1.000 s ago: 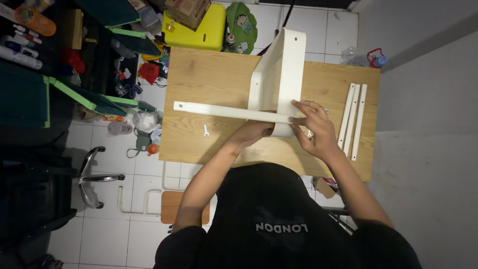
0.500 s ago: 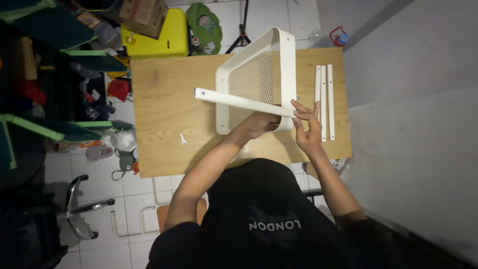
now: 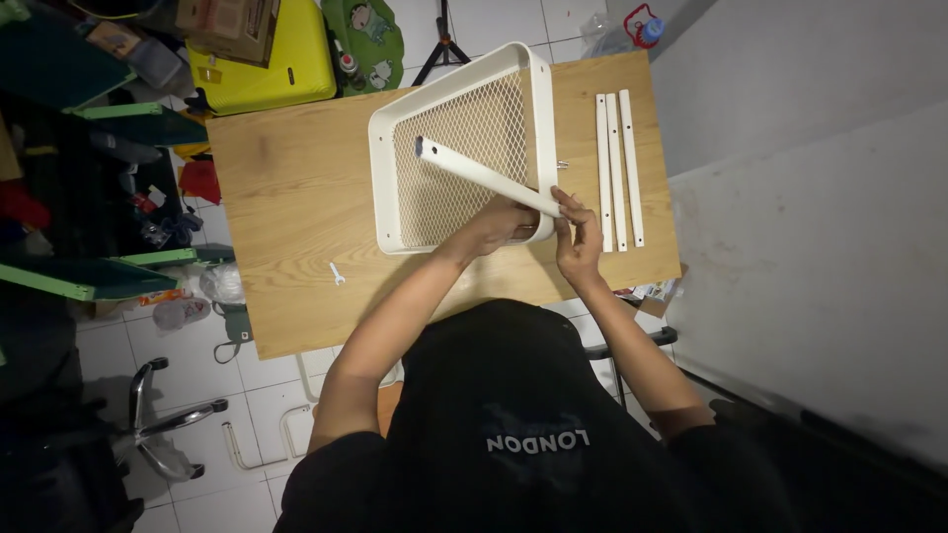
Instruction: The person assembles a white wire mesh shelf by attaching white plastic legs to a rectangular tray using screws and a small wrench. They place the tray on a wooden table, insert screws into the leg holes, and tighten them while adjusting the components.
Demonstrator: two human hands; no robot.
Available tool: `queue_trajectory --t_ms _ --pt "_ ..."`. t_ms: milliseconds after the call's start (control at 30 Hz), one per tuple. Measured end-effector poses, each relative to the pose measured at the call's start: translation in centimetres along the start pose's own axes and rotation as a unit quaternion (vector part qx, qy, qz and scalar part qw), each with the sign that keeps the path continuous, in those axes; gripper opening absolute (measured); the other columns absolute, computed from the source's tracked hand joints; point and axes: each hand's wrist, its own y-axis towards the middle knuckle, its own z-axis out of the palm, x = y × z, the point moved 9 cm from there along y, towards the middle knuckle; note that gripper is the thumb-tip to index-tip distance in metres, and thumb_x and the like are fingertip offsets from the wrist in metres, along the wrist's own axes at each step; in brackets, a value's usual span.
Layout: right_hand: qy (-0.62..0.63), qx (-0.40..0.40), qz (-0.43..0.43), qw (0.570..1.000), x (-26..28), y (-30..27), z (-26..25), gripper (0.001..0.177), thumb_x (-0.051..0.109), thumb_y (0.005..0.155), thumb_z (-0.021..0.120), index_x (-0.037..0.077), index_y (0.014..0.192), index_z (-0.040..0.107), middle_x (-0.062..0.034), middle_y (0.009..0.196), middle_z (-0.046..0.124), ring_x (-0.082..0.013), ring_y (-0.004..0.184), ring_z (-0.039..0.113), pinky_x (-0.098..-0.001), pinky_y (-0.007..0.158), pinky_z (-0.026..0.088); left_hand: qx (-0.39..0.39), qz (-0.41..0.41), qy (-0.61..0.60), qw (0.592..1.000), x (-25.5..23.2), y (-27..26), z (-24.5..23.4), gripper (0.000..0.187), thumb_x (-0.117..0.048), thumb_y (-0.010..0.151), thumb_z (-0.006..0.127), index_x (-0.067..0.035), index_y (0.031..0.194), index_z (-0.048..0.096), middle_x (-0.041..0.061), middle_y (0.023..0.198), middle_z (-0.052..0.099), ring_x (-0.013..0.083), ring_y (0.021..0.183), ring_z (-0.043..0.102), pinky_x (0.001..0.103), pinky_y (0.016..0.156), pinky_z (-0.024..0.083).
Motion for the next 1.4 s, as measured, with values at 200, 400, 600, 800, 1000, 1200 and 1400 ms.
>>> queue_trajectory --t_ms 200,400,600,800,1000,1200,1400 --pt "0.007 -0.001 -0.006 1.0 -0.7 0.2 0.3 0.013 -0.006 0.107 0.053 0.003 0.114 0.046 -0.0271 0.143 0.061 -0.0365 0.141 0.056 -0.0507 0.129 0.028 0.005 0.032 0.097 0.995 -1.4 -0.8 0.0 0.038 0.003 0.09 0.065 0.007 0.127 0.062 0.01 0.106 0.069 0.0164 0.089 0.066 0.029 0.073 0.054" --pt "0.049 0.001 -0.003 0.999 -1.6 0.2 0.9 0.011 -0.003 0.108 0.052 0.002 0.116 0.046 -0.0265 0.144 0.059 -0.0362 0.141 0.055 -0.0434 0.115 0.048 -0.043 0.048 0.102 0.993 -0.5 0.3 -1.3 0.033 -0.003 0.094 0.062 0.005 0.126 0.061 0.008 0.102 0.072 0.0143 0.09 0.069 0.027 0.075 0.056" --pt "0.013 -0.017 -0.021 1.0 -1.9 -0.3 1.2 0.012 0.002 0.107 0.055 0.003 0.117 0.048 -0.0243 0.14 0.063 -0.0345 0.132 0.063 -0.0412 0.108 0.053 0.008 0.066 0.13 0.989 0.1 -0.5 -2.1 0.04 0.002 0.093 0.065 0.008 0.132 0.066 0.01 0.101 0.066 0.0172 0.084 0.059 0.031 0.069 0.047" --pt "-0.04 -0.024 -0.003 0.999 -2.7 -0.5 1.7 0.013 0.003 0.104 0.057 0.005 0.114 0.049 -0.0202 0.138 0.067 -0.0314 0.127 0.067 -0.038 0.102 0.055 -0.054 0.021 0.113 0.992 0.3 -0.3 -2.6 0.039 -0.007 0.095 0.064 0.002 0.132 0.058 0.012 0.106 0.072 0.0186 0.09 0.07 0.031 0.072 0.058" --pt "-0.005 -0.021 -0.022 1.0 -2.7 -0.5 2.2 0.011 0.002 0.105 0.055 0.003 0.115 0.049 -0.0218 0.139 0.065 -0.0332 0.133 0.062 -0.0412 0.108 0.052 -0.033 -0.006 0.072 0.997 -0.2 -0.5 -2.4 0.05 -0.004 0.088 0.067 -0.002 0.135 0.052 0.008 0.114 0.071 0.0179 0.098 0.073 0.032 0.08 0.062" --pt "0.019 -0.018 -0.017 1.0 -3.5 -0.4 2.2 0.01 0.003 0.107 0.055 0.003 0.115 0.048 -0.0237 0.14 0.064 -0.0327 0.133 0.062 -0.0413 0.109 0.052 -0.06 0.0 0.166 0.984 -0.9 -0.7 -1.8 0.036 -0.014 0.095 0.064 0.004 0.126 0.063 0.012 0.103 0.069 0.018 0.087 0.065 0.032 0.071 0.053" --pt "0.023 -0.017 0.005 1.0 -3.7 -0.8 2.4 0.011 0.0 0.106 0.055 0.002 0.114 0.048 -0.0247 0.14 0.064 -0.0332 0.134 0.062 -0.0418 0.111 0.051 -0.057 0.041 0.298 0.952 -2.2 -0.5 -1.4 0.03 -0.018 0.089 0.066 0.002 0.111 0.07 0.007 0.097 0.072 0.0105 0.084 0.065 0.024 0.07 0.052"
